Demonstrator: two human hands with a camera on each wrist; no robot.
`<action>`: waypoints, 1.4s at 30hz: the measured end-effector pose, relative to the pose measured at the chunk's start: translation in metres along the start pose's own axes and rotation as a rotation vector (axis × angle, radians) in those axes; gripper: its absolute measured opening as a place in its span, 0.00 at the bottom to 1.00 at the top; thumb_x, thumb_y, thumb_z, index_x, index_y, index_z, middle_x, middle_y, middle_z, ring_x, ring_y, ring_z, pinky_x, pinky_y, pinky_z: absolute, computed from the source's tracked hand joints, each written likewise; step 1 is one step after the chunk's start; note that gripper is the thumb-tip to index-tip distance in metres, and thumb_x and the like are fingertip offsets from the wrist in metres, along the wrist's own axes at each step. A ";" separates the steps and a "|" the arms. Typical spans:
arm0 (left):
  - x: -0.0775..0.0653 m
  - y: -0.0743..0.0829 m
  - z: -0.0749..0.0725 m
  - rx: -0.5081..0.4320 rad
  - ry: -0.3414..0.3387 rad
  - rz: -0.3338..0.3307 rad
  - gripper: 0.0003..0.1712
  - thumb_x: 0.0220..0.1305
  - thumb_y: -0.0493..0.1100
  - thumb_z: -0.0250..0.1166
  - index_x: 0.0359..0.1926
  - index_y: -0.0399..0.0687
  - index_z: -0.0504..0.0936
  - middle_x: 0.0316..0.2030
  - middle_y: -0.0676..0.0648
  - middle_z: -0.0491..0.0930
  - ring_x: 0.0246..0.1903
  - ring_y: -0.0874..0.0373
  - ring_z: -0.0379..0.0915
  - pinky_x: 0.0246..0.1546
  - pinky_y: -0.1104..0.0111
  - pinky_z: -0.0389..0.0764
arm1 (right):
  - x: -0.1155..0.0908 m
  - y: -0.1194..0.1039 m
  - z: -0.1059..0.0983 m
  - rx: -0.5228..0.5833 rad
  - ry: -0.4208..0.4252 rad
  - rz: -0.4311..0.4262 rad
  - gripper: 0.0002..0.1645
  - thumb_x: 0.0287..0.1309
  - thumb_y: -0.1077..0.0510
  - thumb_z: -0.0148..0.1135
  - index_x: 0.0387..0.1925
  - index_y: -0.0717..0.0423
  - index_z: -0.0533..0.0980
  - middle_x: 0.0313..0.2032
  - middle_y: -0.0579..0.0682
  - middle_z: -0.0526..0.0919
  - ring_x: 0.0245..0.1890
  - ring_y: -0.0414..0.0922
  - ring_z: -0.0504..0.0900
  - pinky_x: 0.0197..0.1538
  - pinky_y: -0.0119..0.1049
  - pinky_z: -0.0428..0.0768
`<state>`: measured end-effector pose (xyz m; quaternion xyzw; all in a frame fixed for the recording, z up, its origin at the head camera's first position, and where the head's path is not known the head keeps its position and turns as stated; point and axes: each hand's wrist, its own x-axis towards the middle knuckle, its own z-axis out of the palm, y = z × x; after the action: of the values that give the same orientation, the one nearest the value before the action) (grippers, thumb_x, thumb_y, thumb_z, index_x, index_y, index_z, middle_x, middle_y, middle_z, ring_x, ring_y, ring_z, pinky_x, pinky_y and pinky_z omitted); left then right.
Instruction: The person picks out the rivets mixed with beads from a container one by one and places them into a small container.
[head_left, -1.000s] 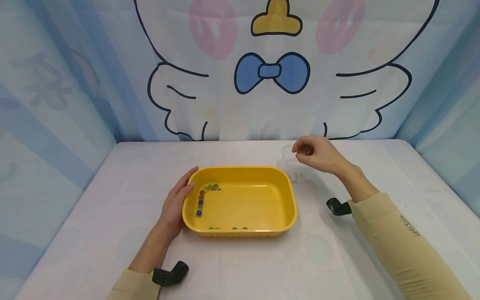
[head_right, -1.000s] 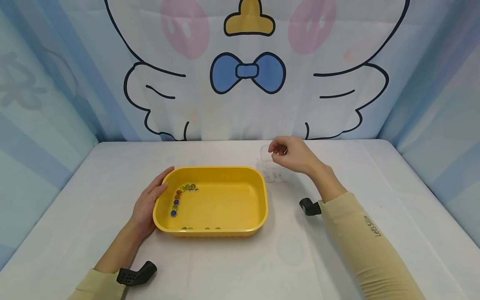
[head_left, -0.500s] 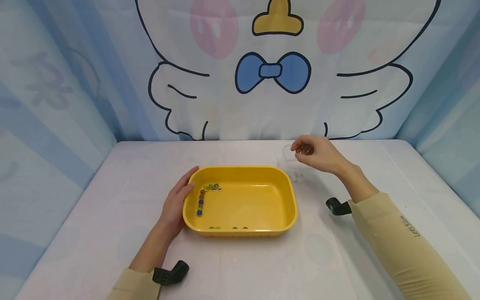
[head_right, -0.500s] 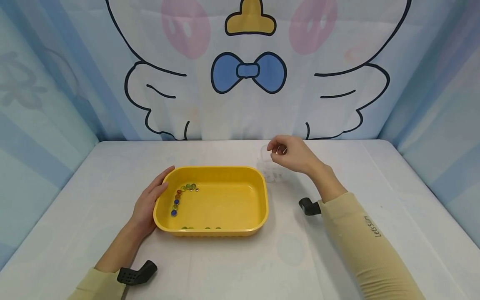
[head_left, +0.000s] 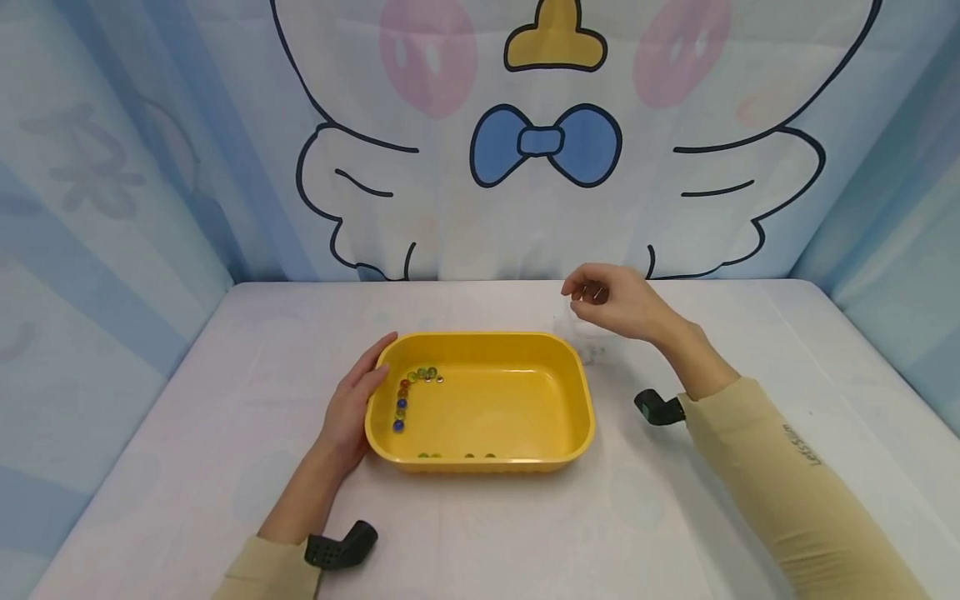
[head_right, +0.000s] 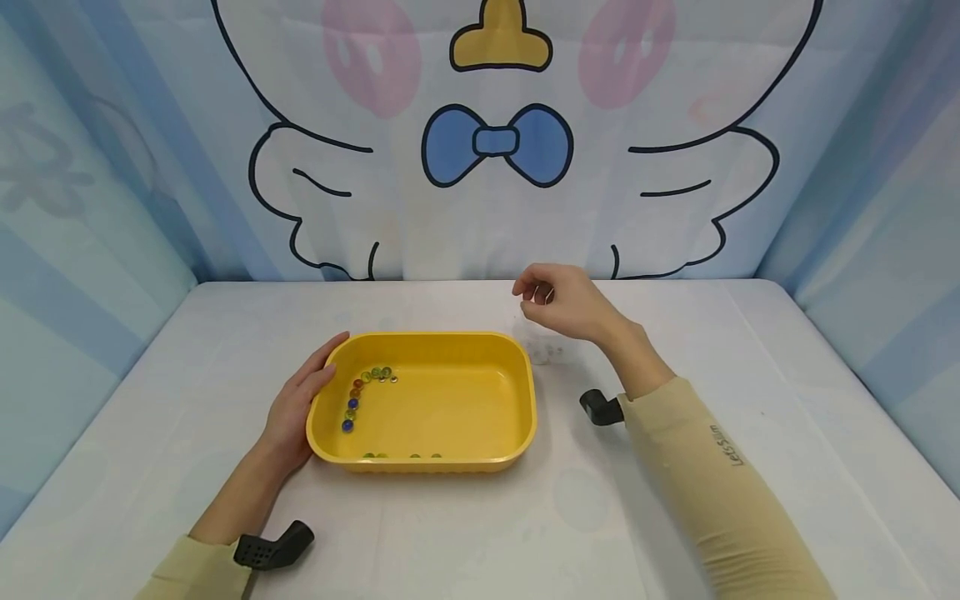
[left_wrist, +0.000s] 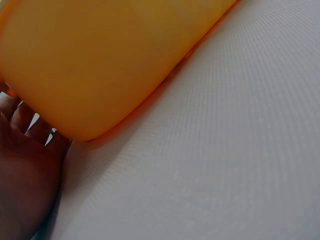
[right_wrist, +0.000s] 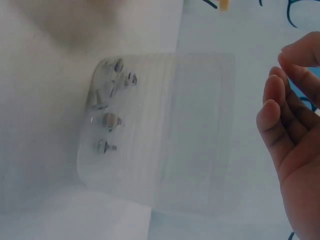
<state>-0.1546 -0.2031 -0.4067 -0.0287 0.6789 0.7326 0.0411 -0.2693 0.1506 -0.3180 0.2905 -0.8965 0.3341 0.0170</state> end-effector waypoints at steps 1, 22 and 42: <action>0.000 0.000 0.000 -0.002 0.000 -0.001 0.29 0.79 0.45 0.44 0.78 0.57 0.60 0.75 0.58 0.57 0.73 0.62 0.52 0.72 0.64 0.55 | 0.002 -0.002 0.001 0.002 0.000 -0.007 0.08 0.61 0.66 0.61 0.42 0.61 0.80 0.38 0.52 0.81 0.36 0.48 0.74 0.41 0.36 0.77; 0.000 0.001 0.000 0.002 0.006 -0.001 0.29 0.79 0.45 0.44 0.78 0.59 0.61 0.75 0.58 0.57 0.73 0.61 0.52 0.72 0.64 0.55 | 0.029 -0.040 0.018 0.096 0.003 -0.173 0.09 0.60 0.67 0.63 0.43 0.60 0.81 0.38 0.50 0.82 0.36 0.46 0.74 0.40 0.34 0.78; 0.000 -0.001 -0.001 -0.005 0.000 -0.005 0.29 0.79 0.45 0.44 0.77 0.59 0.61 0.75 0.58 0.57 0.72 0.62 0.52 0.73 0.64 0.55 | 0.047 -0.064 0.045 0.097 -0.079 -0.254 0.10 0.58 0.65 0.64 0.42 0.60 0.81 0.36 0.48 0.81 0.33 0.45 0.75 0.37 0.36 0.78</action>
<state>-0.1548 -0.2040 -0.4074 -0.0306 0.6768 0.7343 0.0428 -0.2671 0.0607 -0.3043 0.4150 -0.8354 0.3603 0.0100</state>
